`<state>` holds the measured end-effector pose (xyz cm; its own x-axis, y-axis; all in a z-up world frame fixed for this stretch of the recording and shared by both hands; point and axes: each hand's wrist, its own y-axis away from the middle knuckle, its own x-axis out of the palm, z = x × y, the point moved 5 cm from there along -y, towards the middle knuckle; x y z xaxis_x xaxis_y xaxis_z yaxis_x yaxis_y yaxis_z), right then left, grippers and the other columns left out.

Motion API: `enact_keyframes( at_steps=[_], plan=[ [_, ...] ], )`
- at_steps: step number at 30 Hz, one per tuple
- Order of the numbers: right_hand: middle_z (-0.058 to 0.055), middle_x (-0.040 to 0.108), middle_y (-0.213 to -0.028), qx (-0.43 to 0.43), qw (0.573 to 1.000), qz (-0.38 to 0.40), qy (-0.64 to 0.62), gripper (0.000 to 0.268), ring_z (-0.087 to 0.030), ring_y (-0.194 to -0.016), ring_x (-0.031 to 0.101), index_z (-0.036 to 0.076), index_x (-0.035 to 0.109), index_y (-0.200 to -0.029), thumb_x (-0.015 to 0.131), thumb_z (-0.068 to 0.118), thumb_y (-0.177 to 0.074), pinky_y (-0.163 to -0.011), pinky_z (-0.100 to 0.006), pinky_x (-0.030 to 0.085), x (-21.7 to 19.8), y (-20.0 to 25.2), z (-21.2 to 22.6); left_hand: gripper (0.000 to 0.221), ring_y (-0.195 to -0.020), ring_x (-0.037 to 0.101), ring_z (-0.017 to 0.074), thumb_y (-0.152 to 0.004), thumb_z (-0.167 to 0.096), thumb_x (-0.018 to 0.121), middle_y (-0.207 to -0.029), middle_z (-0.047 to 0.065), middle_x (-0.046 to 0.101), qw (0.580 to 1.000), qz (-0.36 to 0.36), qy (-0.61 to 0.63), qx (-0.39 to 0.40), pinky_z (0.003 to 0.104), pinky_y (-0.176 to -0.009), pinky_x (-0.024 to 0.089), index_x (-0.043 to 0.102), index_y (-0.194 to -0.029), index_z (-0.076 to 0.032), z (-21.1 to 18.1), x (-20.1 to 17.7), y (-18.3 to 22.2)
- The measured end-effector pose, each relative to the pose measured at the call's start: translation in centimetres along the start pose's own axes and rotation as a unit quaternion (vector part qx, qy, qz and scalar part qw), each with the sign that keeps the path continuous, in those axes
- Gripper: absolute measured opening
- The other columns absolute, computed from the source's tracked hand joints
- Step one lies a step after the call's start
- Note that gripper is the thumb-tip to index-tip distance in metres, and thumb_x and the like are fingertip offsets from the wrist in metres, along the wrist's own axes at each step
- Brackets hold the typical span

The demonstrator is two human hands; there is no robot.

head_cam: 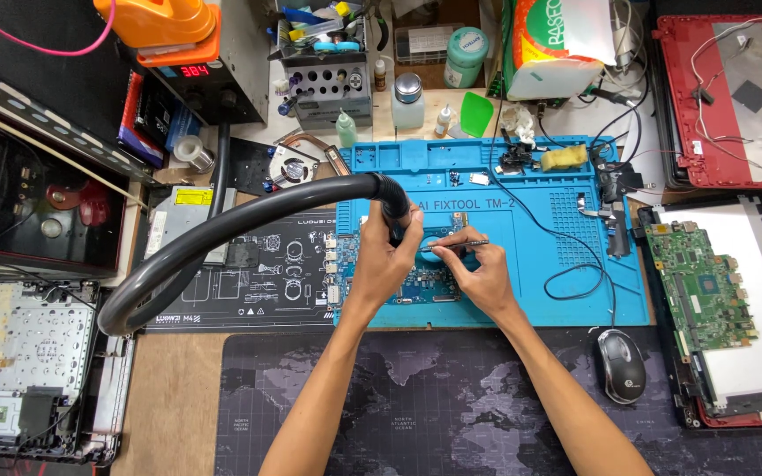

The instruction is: Repairing a laptop motherboard by desoldering components with a heat gun and cleaning the board.

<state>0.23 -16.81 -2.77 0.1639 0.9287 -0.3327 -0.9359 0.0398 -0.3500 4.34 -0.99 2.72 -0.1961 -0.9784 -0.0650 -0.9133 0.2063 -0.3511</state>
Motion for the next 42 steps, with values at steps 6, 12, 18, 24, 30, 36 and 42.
enact_keyframes(
  at_steps=[6,12,18,24,30,36,42],
  plan=[
    [-0.007,0.079,-0.081,-0.006,1.0,-0.002,-0.002,0.004,-0.016,-0.07,0.07,0.012,0.076,-0.098,0.078,0.012,-0.095,-0.076,-0.028,0.046,0.0,0.0,0.0,0.01,-0.059,0.046,0.0073,-0.106,-0.008,0.052,-0.072,-0.002,0.045,1.0,-0.004,-0.002,-0.002,0.026,-0.053,0.043,0.053,-0.116,-0.009,0.5,0.1,0.2],
    [-0.006,0.078,-0.084,-0.011,1.0,-0.021,-0.015,0.002,-0.014,-0.07,0.067,0.011,0.076,-0.098,0.076,0.01,-0.096,-0.074,-0.029,0.047,-0.4,0.1,0.2,0.009,-0.061,0.045,0.0077,-0.107,-0.007,0.051,-0.073,-0.001,0.045,1.0,0.002,-0.002,0.008,0.027,-0.055,0.043,0.053,-0.115,-0.01,0.0,0.2,0.5],
    [-0.007,0.077,-0.085,-0.012,0.999,-0.018,-0.023,0.003,-0.015,-0.071,0.066,0.008,0.077,-0.098,0.077,0.009,-0.095,-0.074,-0.029,0.047,-0.6,0.6,0.3,0.008,-0.062,0.045,0.0076,-0.107,-0.007,0.051,-0.073,-0.002,0.045,1.0,0.006,0.001,0.013,0.027,-0.055,0.043,0.052,-0.115,-0.009,-0.4,0.4,0.8],
    [-0.008,0.075,-0.082,-0.005,1.0,-0.002,-0.016,0.004,-0.018,-0.073,0.067,0.009,0.075,-0.102,0.074,0.009,-0.097,-0.077,-0.033,0.046,-0.2,0.9,0.7,0.012,-0.062,0.044,0.0064,-0.108,-0.007,0.048,-0.075,-0.002,0.045,1.0,0.012,0.007,0.026,0.028,-0.055,0.042,0.051,-0.12,-0.01,-0.7,0.0,0.5],
    [-0.008,0.076,-0.081,0.0,1.0,0.009,0.001,0.004,-0.019,-0.073,0.068,0.011,0.075,-0.1,0.075,0.01,-0.096,-0.078,-0.032,0.046,-0.1,0.8,0.9,0.011,-0.06,0.045,0.008,-0.107,-0.005,0.049,-0.074,0.0,0.045,0.999,0.011,0.007,0.03,0.028,-0.053,0.042,0.051,-0.118,-0.009,0.0,0.0,0.6],
    [-0.008,0.077,-0.081,0.0,1.0,0.015,0.006,0.003,-0.019,-0.072,0.069,0.012,0.075,-0.099,0.076,0.011,-0.097,-0.077,-0.032,0.046,0.0,0.9,0.5,0.016,-0.06,0.043,0.007,-0.108,-0.006,0.048,-0.076,0.0,0.046,0.999,0.015,0.011,0.032,0.029,-0.052,0.041,0.05,-0.124,-0.008,0.6,0.0,0.7],
    [-0.008,0.077,-0.08,-0.009,1.0,0.013,0.003,0.004,-0.02,-0.072,0.07,0.012,0.074,-0.1,0.076,0.011,-0.097,-0.077,-0.033,0.046,-0.1,0.9,0.7,0.017,-0.06,0.043,0.0066,-0.109,-0.006,0.047,-0.075,0.0,0.044,0.999,0.014,0.018,0.032,0.029,-0.051,0.041,0.05,-0.126,-0.008,0.3,-0.1,0.8]
  ],
)
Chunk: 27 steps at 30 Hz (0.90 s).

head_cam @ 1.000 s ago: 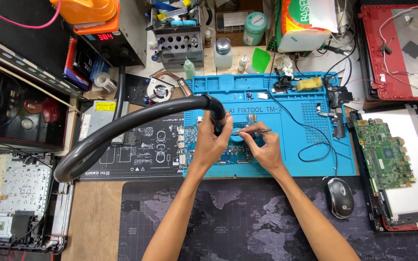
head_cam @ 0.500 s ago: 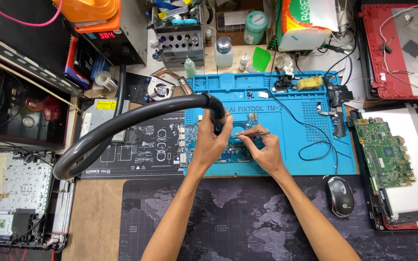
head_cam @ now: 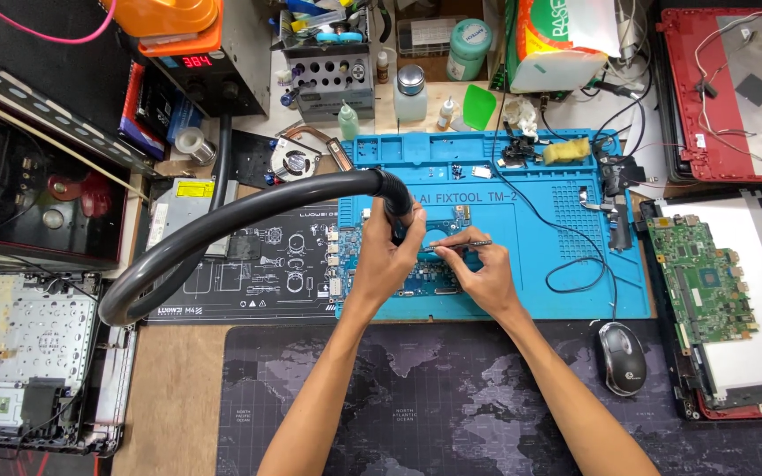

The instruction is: Repairing a laptop motherboard by desoldering components with a heat gun and cleaning the board.

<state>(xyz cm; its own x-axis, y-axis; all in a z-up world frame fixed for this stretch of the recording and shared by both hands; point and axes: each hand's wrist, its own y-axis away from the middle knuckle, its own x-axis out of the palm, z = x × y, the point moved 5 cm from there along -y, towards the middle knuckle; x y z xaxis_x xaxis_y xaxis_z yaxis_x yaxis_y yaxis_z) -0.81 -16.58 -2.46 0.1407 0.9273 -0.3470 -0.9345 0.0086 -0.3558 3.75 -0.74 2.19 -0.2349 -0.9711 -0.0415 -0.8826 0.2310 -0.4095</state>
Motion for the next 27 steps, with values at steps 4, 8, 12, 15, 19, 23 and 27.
enact_keyframes(
  at_steps=[4,8,12,15,19,23,27],
  plan=[
    [-0.007,0.077,-0.08,0.002,1.0,-0.001,0.004,0.004,-0.019,-0.072,0.07,0.013,0.075,-0.099,0.077,0.012,-0.096,-0.077,-0.032,0.047,0.1,0.0,-0.2,0.017,-0.059,0.043,0.0071,-0.108,-0.005,0.048,-0.075,0.0,0.044,1.0,0.001,-0.005,0.003,0.029,-0.051,0.04,0.05,-0.124,-0.007,0.0,0.1,0.0],
    [-0.007,0.078,-0.083,0.003,1.0,-0.009,-0.006,0.005,-0.017,-0.074,0.069,0.012,0.075,-0.1,0.076,0.011,-0.096,-0.077,-0.031,0.047,0.1,0.1,-0.4,0.013,-0.059,0.045,0.008,-0.107,-0.005,0.05,-0.073,0.0,0.045,1.0,-0.007,-0.011,-0.002,0.028,-0.052,0.042,0.052,-0.119,-0.007,-0.1,0.1,0.0],
    [-0.006,0.077,-0.087,0.01,0.999,-0.031,-0.026,0.004,-0.014,-0.074,0.066,0.011,0.076,-0.1,0.075,0.009,-0.097,-0.076,-0.03,0.047,-0.8,-0.2,-0.3,0.01,-0.058,0.043,0.0073,-0.107,-0.007,0.051,-0.072,-0.002,0.043,1.0,-0.015,-0.004,-0.005,0.027,-0.052,0.041,0.053,-0.116,-0.009,-0.9,0.3,-0.4],
    [-0.008,0.078,-0.09,0.017,0.998,-0.058,-0.033,0.005,-0.016,-0.079,0.067,0.009,0.075,-0.1,0.075,0.009,-0.095,-0.078,-0.03,0.048,-0.7,-0.3,-0.9,0.008,-0.058,0.044,0.007,-0.106,-0.009,0.053,-0.072,-0.002,0.044,0.999,-0.033,0.012,-0.026,0.026,-0.051,0.042,0.054,-0.114,-0.011,-0.4,0.2,0.0],
    [-0.009,0.079,-0.098,0.046,0.992,-0.064,-0.094,0.007,-0.01,-0.083,0.067,0.005,0.071,-0.107,0.066,0.006,-0.101,-0.077,-0.025,0.049,-1.2,-0.3,-0.8,0.008,-0.069,0.041,0.0068,-0.108,-0.009,0.05,-0.078,-0.003,0.039,0.998,-0.053,0.018,-0.015,0.03,-0.063,0.044,0.048,-0.103,-0.015,-3.1,0.2,0.2],
    [-0.009,0.076,-0.099,0.088,0.983,-0.084,-0.135,0.009,-0.01,-0.083,0.061,0.004,0.065,-0.112,0.058,0.006,-0.106,-0.081,-0.027,0.052,-1.7,0.1,-1.1,0.009,-0.073,0.043,0.0088,-0.107,-0.009,0.051,-0.081,-0.003,0.039,0.995,-0.097,0.009,-0.035,0.031,-0.072,0.046,0.047,-0.102,-0.015,-3.2,-0.2,1.0],
    [-0.009,0.068,-0.091,0.134,0.982,-0.091,-0.098,0.015,-0.012,-0.08,0.052,0.001,0.064,-0.117,0.055,0.009,-0.109,-0.077,-0.029,0.048,-3.8,1.1,-2.8,0.008,-0.078,0.05,0.0085,-0.108,-0.011,0.052,-0.084,-0.003,0.044,0.989,-0.141,0.01,-0.049,0.03,-0.08,0.05,0.047,-0.104,-0.016,-3.2,-1.1,1.7]
  ],
)
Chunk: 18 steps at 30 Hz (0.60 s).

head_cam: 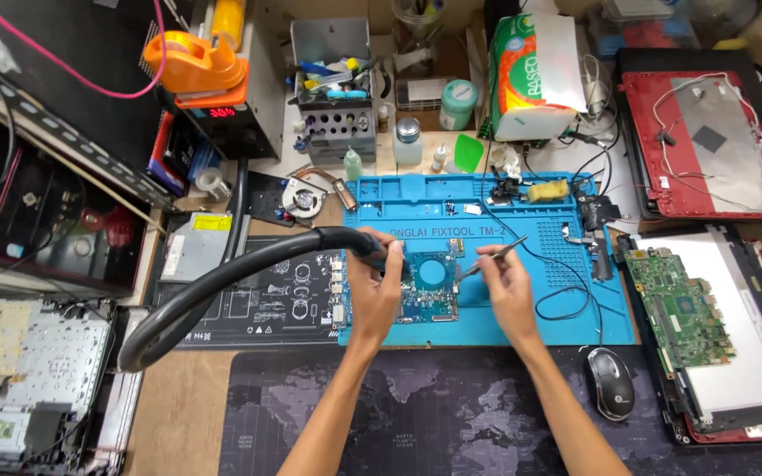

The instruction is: Repairing a laptop motherboard by desoldering components with a heat gun and cleaning the board.

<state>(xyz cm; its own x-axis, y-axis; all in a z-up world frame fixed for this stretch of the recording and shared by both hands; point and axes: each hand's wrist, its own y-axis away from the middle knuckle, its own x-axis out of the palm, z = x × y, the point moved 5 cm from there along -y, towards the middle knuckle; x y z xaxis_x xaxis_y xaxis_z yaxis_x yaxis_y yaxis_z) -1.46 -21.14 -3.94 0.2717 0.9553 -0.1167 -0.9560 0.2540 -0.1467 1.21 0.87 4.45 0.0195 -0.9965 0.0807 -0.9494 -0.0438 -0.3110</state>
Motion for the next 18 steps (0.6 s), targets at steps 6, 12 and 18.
enact_keyframes(
  at_steps=[6,12,18],
  plan=[
    [-0.018,0.07,-0.078,0.112,0.951,0.117,0.264,0.042,-0.024,-0.066,0.061,-0.002,0.057,-0.141,0.06,0.02,-0.105,-0.062,-0.04,0.051,-4.1,0.5,0.3,0.012,-0.09,0.058,0.014,-0.108,-0.018,0.052,-0.097,-0.001,0.05,0.995,-0.096,0.006,0.035,0.036,-0.098,0.049,0.043,-0.115,-0.018,-3.2,-1.9,0.9],
    [-0.024,0.069,-0.084,0.095,0.923,0.138,0.347,0.052,-0.028,-0.071,0.067,-0.017,0.045,-0.145,0.061,0.009,-0.103,-0.062,-0.044,0.055,-2.9,2.7,4.8,0.015,-0.098,0.058,0.0175,-0.113,-0.027,0.034,-0.101,0.006,0.051,0.975,-0.145,0.122,0.116,0.037,-0.106,0.045,0.035,-0.12,-0.014,-4.2,-4.2,2.3],
    [-0.014,0.065,-0.075,0.072,0.92,0.114,0.368,0.051,-0.024,-0.064,0.066,-0.011,0.051,-0.144,0.065,0.017,-0.103,-0.058,-0.038,0.054,-2.6,3.1,2.7,0.016,-0.109,0.06,0.0191,-0.115,-0.028,0.028,-0.105,0.007,0.052,0.978,-0.155,0.104,0.096,0.038,-0.113,0.042,0.033,-0.12,-0.014,-3.8,-4.5,3.8]
  ],
)
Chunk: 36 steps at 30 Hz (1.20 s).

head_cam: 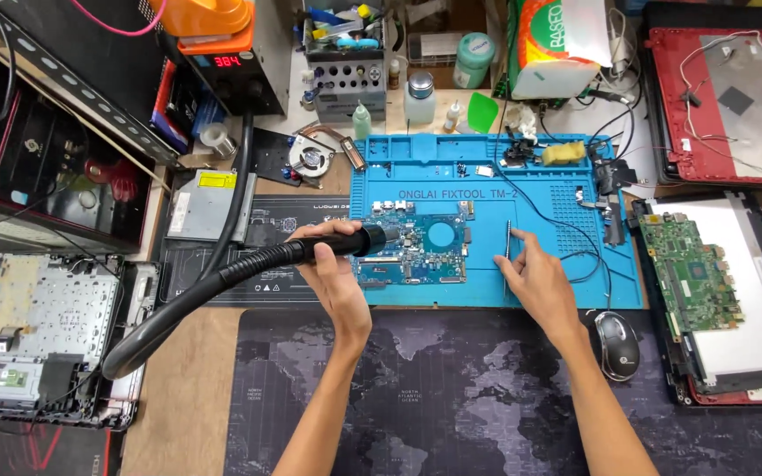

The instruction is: Repairing a laptop motherboard by desoldering components with a heat gun and cleaning the board.

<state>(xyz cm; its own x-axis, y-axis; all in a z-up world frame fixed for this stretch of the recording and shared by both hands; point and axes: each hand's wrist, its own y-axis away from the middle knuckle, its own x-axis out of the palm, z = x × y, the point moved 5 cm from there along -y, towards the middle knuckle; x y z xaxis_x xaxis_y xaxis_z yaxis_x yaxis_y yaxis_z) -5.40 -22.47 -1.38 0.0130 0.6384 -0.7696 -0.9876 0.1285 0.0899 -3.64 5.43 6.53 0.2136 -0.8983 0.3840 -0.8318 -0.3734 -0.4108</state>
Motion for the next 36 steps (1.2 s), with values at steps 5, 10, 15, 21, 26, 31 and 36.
enact_keyframes(
  at_steps=[5,10,15,21,26,31,36],
  plan=[
    [-0.017,0.068,-0.081,-0.036,0.996,-0.056,0.05,0.051,-0.032,-0.074,0.07,-0.006,0.057,-0.14,0.07,0.022,-0.099,-0.067,-0.044,0.058,0.1,2.3,3.4,0.015,-0.117,0.061,0.0207,-0.115,-0.025,0.029,-0.109,0.007,0.056,0.998,0.006,-0.065,-0.007,0.039,-0.115,0.04,0.037,-0.12,-0.014,-1.0,0.4,0.5],
    [-0.001,0.076,-0.098,-0.022,0.987,0.092,-0.133,0.038,-0.013,-0.081,0.067,0.017,0.071,-0.128,0.063,0.036,-0.095,-0.075,-0.028,0.054,2.7,5.3,9.3,0.028,-0.133,0.059,0.0288,-0.109,-0.024,0.05,-0.135,0.011,0.06,0.99,0.016,-0.141,-0.023,0.04,-0.112,0.049,0.056,-0.131,-0.007,-1.1,-0.2,2.4],
    [-0.001,0.06,-0.088,-0.039,0.802,0.194,-0.564,0.036,-0.012,-0.077,0.059,0.007,0.063,-0.109,0.046,0.038,-0.107,-0.074,-0.027,0.052,7.0,6.8,12.4,0.043,-0.151,0.039,0.0361,-0.096,-0.022,0.069,-0.152,0.011,0.047,0.953,0.114,-0.279,-0.027,0.059,-0.116,0.041,0.062,-0.138,-0.018,-1.0,-0.2,5.4],
    [-0.006,0.074,-0.106,0.188,0.666,0.189,-0.697,0.049,-0.013,-0.088,0.071,0.001,0.067,-0.134,0.057,0.034,-0.1,-0.077,-0.027,0.058,9.7,6.6,13.3,0.051,-0.14,0.055,0.0304,-0.096,-0.022,0.068,-0.155,0.012,0.038,0.957,0.111,-0.238,-0.121,0.047,-0.115,0.049,0.056,-0.145,-0.014,-2.6,-1.8,6.3],
    [-0.01,0.071,-0.102,0.142,0.688,0.189,-0.686,0.044,-0.018,-0.084,0.066,-0.003,0.067,-0.129,0.063,0.027,-0.097,-0.078,-0.03,0.054,10.4,5.1,14.5,0.061,-0.14,0.049,0.0239,-0.097,-0.03,0.061,-0.145,0.008,0.049,0.919,0.132,-0.296,-0.224,0.04,-0.115,0.039,0.044,-0.152,-0.009,-1.1,-4.6,8.3],
    [-0.006,0.062,-0.088,0.12,0.722,0.181,-0.656,0.045,-0.016,-0.073,0.053,-0.003,0.068,-0.129,0.062,0.029,-0.099,-0.071,-0.028,0.046,10.7,3.7,16.1,0.035,-0.072,0.068,0.0107,-0.096,-0.028,0.063,-0.107,-0.006,0.069,0.895,0.184,-0.397,-0.086,0.023,-0.077,0.055,0.071,-0.129,-0.024,-5.3,-4.8,7.9],
    [-0.011,0.071,-0.12,0.08,0.696,0.224,-0.677,0.045,-0.019,-0.103,0.066,-0.002,0.066,-0.131,0.064,0.027,-0.096,-0.098,-0.035,0.051,12.4,3.5,19.6,0.039,-0.12,0.055,0.0352,-0.103,-0.018,0.055,-0.129,0.016,0.057,0.644,0.194,-0.72,0.17,0.05,-0.101,0.046,0.059,-0.141,-0.015,-7.6,-4.2,3.5]
  ],
)
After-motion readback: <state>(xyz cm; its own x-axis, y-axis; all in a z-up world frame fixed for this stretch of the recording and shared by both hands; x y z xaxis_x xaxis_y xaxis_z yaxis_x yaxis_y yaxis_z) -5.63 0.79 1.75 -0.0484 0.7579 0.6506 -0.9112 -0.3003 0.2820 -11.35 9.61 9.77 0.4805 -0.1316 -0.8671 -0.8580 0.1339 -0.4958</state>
